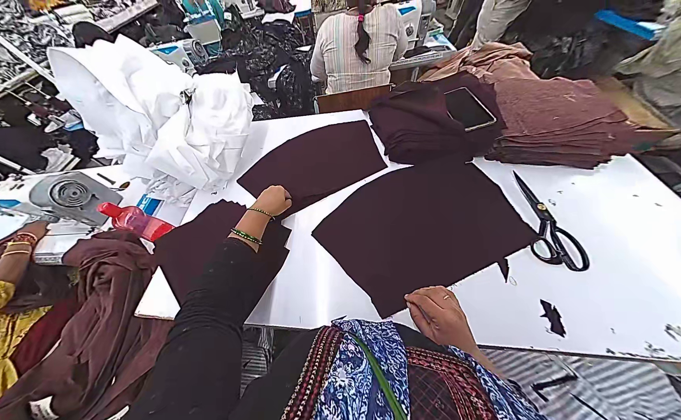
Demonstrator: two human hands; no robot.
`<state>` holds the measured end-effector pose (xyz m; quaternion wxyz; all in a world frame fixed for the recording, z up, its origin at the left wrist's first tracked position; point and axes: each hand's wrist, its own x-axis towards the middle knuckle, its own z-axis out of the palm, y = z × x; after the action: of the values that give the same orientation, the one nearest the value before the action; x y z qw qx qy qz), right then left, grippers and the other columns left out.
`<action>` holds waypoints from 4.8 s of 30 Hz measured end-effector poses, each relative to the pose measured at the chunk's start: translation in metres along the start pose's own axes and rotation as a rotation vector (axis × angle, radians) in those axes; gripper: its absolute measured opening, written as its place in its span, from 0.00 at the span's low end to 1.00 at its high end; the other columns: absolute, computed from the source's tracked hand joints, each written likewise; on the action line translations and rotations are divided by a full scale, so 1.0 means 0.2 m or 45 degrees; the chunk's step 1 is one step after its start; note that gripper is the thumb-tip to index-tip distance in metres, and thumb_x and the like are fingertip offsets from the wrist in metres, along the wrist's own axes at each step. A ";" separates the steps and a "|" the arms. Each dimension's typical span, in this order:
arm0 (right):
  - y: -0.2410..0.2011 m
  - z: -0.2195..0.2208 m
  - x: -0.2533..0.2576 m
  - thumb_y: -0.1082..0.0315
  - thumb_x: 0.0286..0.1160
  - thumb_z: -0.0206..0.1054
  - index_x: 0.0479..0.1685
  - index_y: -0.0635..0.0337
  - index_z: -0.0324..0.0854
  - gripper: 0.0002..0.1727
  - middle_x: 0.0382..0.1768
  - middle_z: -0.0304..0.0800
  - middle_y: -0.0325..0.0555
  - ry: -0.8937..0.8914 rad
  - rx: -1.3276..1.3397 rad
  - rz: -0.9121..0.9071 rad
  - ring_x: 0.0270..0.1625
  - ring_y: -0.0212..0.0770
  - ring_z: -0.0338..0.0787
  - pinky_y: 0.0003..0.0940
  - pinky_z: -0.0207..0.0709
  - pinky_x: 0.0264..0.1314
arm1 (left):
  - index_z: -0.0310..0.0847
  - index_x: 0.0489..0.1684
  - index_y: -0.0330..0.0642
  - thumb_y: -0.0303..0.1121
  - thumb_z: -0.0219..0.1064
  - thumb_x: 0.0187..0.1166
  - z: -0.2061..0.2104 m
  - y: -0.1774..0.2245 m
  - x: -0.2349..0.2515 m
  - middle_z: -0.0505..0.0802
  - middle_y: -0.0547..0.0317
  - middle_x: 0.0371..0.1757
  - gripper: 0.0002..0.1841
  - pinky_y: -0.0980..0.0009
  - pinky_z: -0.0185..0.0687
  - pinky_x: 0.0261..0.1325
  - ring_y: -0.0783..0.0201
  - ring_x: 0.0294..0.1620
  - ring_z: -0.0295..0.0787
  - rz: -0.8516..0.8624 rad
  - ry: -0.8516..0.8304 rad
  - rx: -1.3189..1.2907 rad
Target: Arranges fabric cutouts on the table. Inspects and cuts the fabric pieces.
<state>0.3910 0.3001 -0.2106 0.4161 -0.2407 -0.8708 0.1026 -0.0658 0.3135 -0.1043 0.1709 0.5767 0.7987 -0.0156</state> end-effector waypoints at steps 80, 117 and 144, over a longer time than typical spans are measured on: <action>-0.03 -0.06 0.11 0.55 0.76 0.63 0.47 0.56 0.96 0.18 0.44 0.95 0.50 -0.477 0.338 0.148 0.47 0.54 0.90 0.52 0.80 0.47 | 0.83 0.55 0.25 0.23 0.74 0.69 0.53 0.94 -0.47 0.90 0.34 0.53 0.17 0.43 0.78 0.65 0.40 0.58 0.88 0.600 0.034 -0.558; -0.14 -0.02 0.67 0.69 0.79 0.65 0.36 0.67 0.85 0.10 0.32 0.90 0.50 -0.034 0.555 -0.224 0.38 0.38 0.89 0.28 0.82 0.47 | 0.87 0.41 0.31 0.17 0.59 0.79 0.39 0.91 -0.62 0.91 0.72 0.32 0.09 0.85 0.82 0.43 0.87 0.32 0.83 0.610 0.480 -1.546; -0.15 -0.31 0.59 0.61 0.91 0.51 0.88 0.67 0.62 0.30 0.92 0.44 0.70 -1.174 0.646 0.341 0.91 0.60 0.60 0.49 0.55 0.90 | 0.82 0.46 0.25 0.30 0.52 0.93 -0.28 1.01 -0.84 0.91 0.38 0.38 0.16 0.74 0.81 0.47 0.61 0.40 0.89 0.797 1.564 -0.157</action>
<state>0.3656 0.3319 -0.0807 0.0194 -0.1718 -0.8727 0.4566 0.1525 0.2396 0.0323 -0.2836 0.6737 0.5461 0.4093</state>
